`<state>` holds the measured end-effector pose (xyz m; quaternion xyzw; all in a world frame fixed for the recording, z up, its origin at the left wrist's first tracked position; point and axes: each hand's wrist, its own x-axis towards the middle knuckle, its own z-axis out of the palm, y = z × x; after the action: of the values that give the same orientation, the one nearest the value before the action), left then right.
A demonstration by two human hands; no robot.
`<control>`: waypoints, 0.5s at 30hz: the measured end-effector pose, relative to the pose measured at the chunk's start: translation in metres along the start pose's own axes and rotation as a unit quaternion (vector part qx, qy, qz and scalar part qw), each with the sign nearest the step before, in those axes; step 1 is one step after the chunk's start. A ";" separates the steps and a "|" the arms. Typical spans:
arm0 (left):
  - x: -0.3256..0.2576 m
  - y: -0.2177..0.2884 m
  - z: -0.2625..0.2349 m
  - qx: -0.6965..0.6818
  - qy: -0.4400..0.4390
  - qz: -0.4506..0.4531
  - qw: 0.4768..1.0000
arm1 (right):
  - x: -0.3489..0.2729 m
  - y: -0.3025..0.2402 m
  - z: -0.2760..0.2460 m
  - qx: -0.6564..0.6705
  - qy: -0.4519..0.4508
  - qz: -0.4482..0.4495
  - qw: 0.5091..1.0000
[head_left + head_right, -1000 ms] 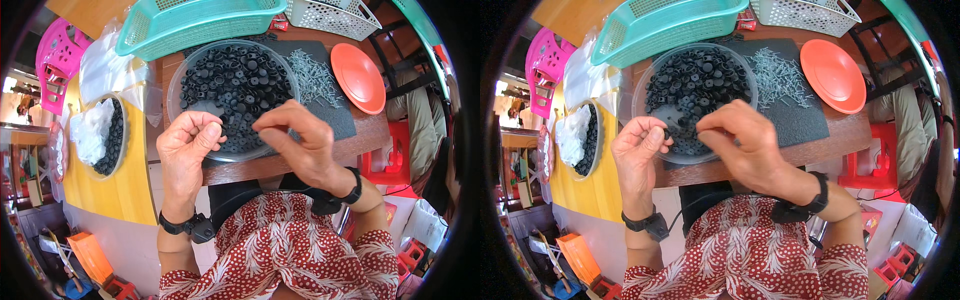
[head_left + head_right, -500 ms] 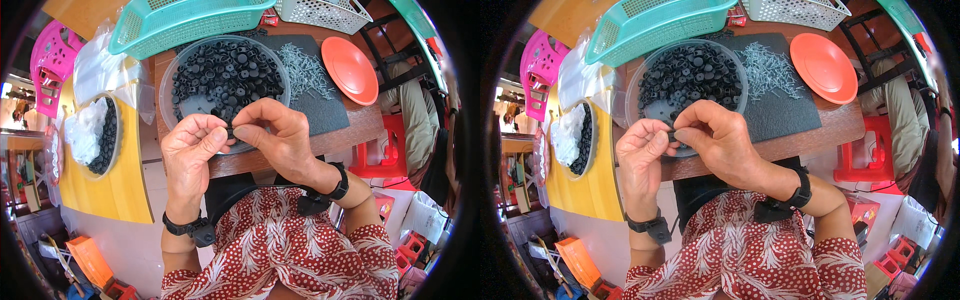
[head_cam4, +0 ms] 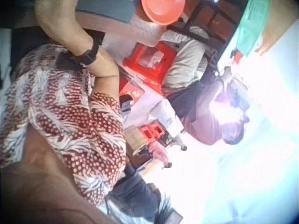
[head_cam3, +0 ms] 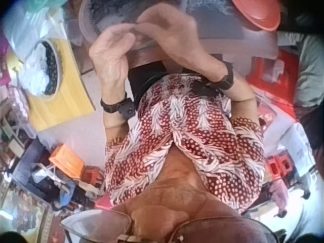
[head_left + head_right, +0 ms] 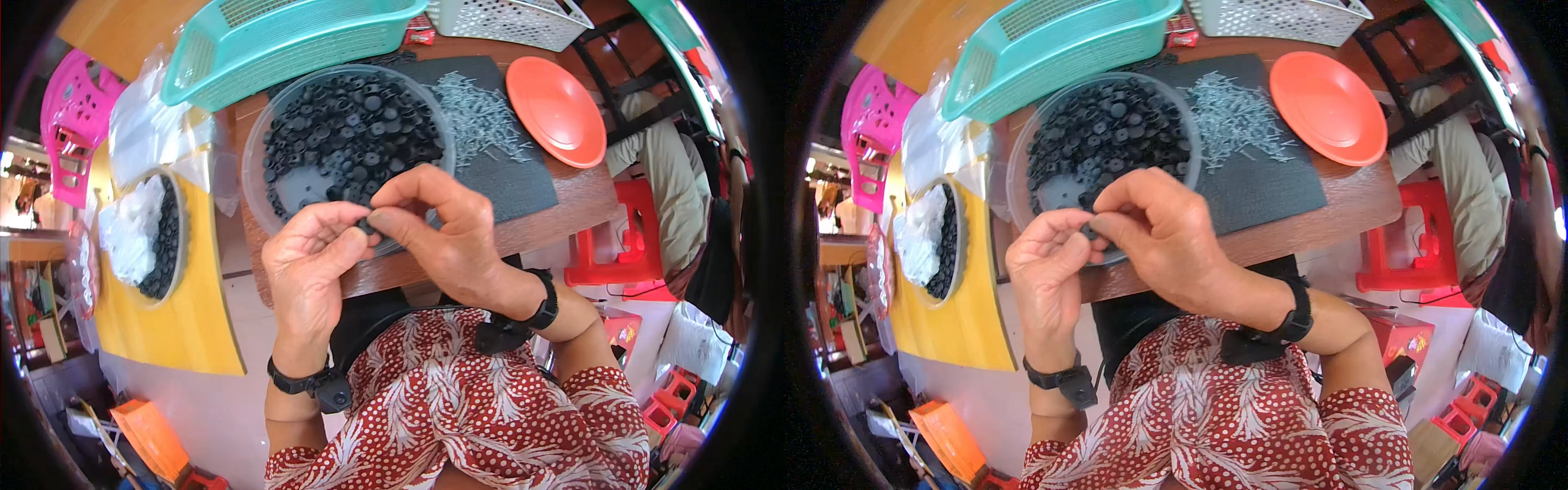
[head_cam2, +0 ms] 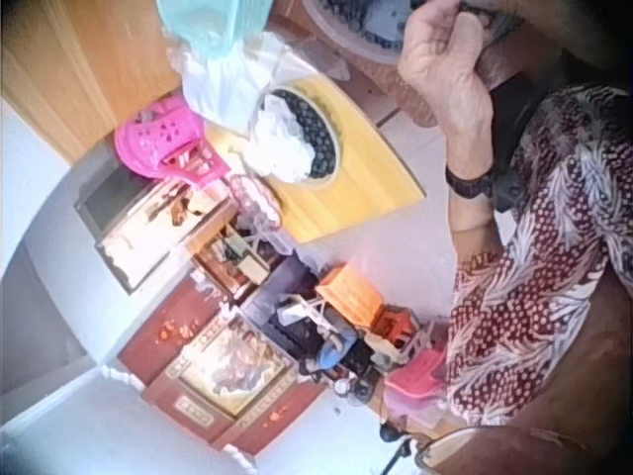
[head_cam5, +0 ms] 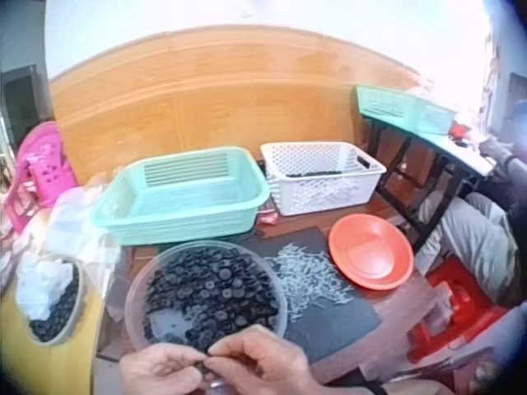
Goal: The person picks up a black plastic component and a metal screw, inserts the screw into the plastic part, and places the assembled unit onto a black mat before repeating the process.
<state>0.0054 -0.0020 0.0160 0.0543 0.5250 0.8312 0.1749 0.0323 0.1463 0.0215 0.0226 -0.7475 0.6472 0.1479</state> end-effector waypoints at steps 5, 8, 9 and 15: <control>-0.004 -0.003 -0.005 0.061 0.050 0.058 0.995 | 0.000 0.016 -0.031 -0.141 0.038 -0.099 0.984; -0.005 -0.005 -0.003 0.097 0.054 0.068 0.991 | -0.004 0.039 -0.064 -0.197 0.107 -0.069 0.972; -0.004 -0.007 -0.003 0.095 0.052 0.067 0.992 | -0.004 0.044 -0.074 -0.214 0.116 -0.047 0.969; -0.004 -0.012 -0.003 0.112 0.056 0.072 0.990 | 0.003 0.058 -0.098 -0.336 0.078 -0.100 0.933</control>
<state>0.0106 -0.0015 0.0040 0.0649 0.6186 0.7792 0.0779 0.0347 0.2516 -0.0222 -0.0047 -0.9012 0.3400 0.2689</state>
